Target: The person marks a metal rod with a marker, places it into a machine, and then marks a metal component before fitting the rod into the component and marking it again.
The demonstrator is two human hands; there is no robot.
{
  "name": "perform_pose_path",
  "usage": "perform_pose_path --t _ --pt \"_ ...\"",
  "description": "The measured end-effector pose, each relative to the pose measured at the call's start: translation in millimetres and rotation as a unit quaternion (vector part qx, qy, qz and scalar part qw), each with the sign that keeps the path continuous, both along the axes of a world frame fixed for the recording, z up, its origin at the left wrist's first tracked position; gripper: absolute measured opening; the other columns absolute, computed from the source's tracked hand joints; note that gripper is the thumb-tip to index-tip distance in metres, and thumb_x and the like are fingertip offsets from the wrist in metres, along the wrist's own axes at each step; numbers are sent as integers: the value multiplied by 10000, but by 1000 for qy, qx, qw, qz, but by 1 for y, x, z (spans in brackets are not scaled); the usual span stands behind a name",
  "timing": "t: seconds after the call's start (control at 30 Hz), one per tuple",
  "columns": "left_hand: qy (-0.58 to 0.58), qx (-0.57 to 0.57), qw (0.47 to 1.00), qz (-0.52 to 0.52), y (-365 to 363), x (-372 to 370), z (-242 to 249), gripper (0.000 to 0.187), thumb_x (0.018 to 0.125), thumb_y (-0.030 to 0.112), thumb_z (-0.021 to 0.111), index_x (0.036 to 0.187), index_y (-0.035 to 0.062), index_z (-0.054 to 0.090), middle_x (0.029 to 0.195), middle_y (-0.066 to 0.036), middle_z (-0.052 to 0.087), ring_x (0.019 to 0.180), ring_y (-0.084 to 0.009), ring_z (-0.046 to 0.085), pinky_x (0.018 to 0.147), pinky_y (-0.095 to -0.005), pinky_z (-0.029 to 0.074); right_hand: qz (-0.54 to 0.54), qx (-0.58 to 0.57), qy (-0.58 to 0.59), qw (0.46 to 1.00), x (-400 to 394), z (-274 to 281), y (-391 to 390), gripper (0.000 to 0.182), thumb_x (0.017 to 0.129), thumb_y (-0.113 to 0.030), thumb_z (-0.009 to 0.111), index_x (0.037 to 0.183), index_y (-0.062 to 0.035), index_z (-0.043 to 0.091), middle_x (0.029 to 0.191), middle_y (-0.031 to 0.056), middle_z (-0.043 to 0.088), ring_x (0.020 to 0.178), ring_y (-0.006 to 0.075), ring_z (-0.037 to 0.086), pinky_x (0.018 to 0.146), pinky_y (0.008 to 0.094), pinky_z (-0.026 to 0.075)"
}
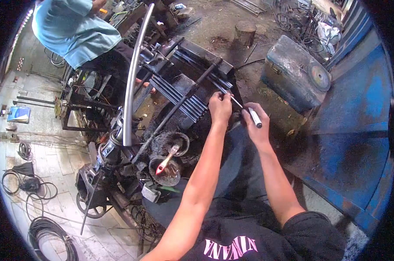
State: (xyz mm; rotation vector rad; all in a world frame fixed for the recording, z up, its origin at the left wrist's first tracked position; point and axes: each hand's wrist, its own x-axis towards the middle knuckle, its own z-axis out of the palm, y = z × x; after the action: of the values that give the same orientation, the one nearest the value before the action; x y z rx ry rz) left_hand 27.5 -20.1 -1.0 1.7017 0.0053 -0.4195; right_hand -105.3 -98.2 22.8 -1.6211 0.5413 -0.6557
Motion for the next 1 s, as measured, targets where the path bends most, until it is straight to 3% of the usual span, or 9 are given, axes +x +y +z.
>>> perform_pose_path --t 0.07,0.17,0.2,0.33,0.47,0.77,0.83,0.93,1.0 --pt "-77 93 992 25 -3 9 -11 390 899 230 691 1061 -121 645 983 -266 724 863 -375 716 801 -412 537 -20 -17 -7 1000 15 -18 -1 155 911 -18 674 1064 -35 661 789 87 655 711 136 623 677 310 511" --pt "-236 250 938 40 -7 9 11 465 884 262 675 1080 -155 618 976 -341 696 920 -496 682 888 -492 524 -64 -27 -22 997 34 -19 5 158 896 7 660 1048 -34 660 817 134 678 745 196 690 697 332 523" --pt "-236 251 938 40 -8 8 17 465 884 262 675 1080 -155 618 976 -341 696 920 -496 682 888 -492 524 -79 -69 -33 994 38 -12 6 186 863 43 633 1033 -31 652 848 172 692 787 295 726 705 364 533" --pt "-231 247 938 71 -11 8 31 518 898 247 612 1198 -171 551 1107 -394 630 1071 -523 616 989 -509 474 -110 -109 -9 988 55 -15 10 257 810 70 591 1044 -29 627 849 210 681 802 409 700 698 429 533" --pt "-186 267 942 80 -13 11 37 591 878 234 599 1295 -172 492 1292 -417 520 1223 -521 529 1067 -497 424 -138 -129 2 982 68 -31 13 252 826 46 605 1066 -29 603 821 216 663 796 420 690 700 456 524" --pt "-178 263 944 85 -13 22 22 670 834 217 596 1391 -130 461 1295 -386 545 1233 -515 528 1082 -508 415 -162 -76 40 983 87 -40 19 263 851 -56 741 1084 -36 620 882 220 705 820 417 703 703 447 529" --pt "-150 268 949 77 -13 23 24 660 827 197 588 1386 -132 468 1291 -386 553 1228 -513 534 1085 -508 413 -163 -67 34 984 91 -42 18 312 836 -108 801 1081 -34 623 873 216 707 796 405 703 700 442 528" --pt "-165 218 958 86 -10 24 19 630 816 149 563 1370 -139 487 1305 -380 561 1241 -505 535 1104 -494 397 -156 -7 61 986 96 -46 17 347 811 -152 828 1077 -39 637 909 189 718 838 240 705 775 392 542" --pt "-186 189 960 90 -9 25 15 623 814 121 543 1375 -144 482 1323 -379 554 1262 -501 525 1118 -486 387 -164 -11 54 985 100 -48 17 365 798 -152 844 1067 -36 627 901 192 716 817 295 705 754 401 538"
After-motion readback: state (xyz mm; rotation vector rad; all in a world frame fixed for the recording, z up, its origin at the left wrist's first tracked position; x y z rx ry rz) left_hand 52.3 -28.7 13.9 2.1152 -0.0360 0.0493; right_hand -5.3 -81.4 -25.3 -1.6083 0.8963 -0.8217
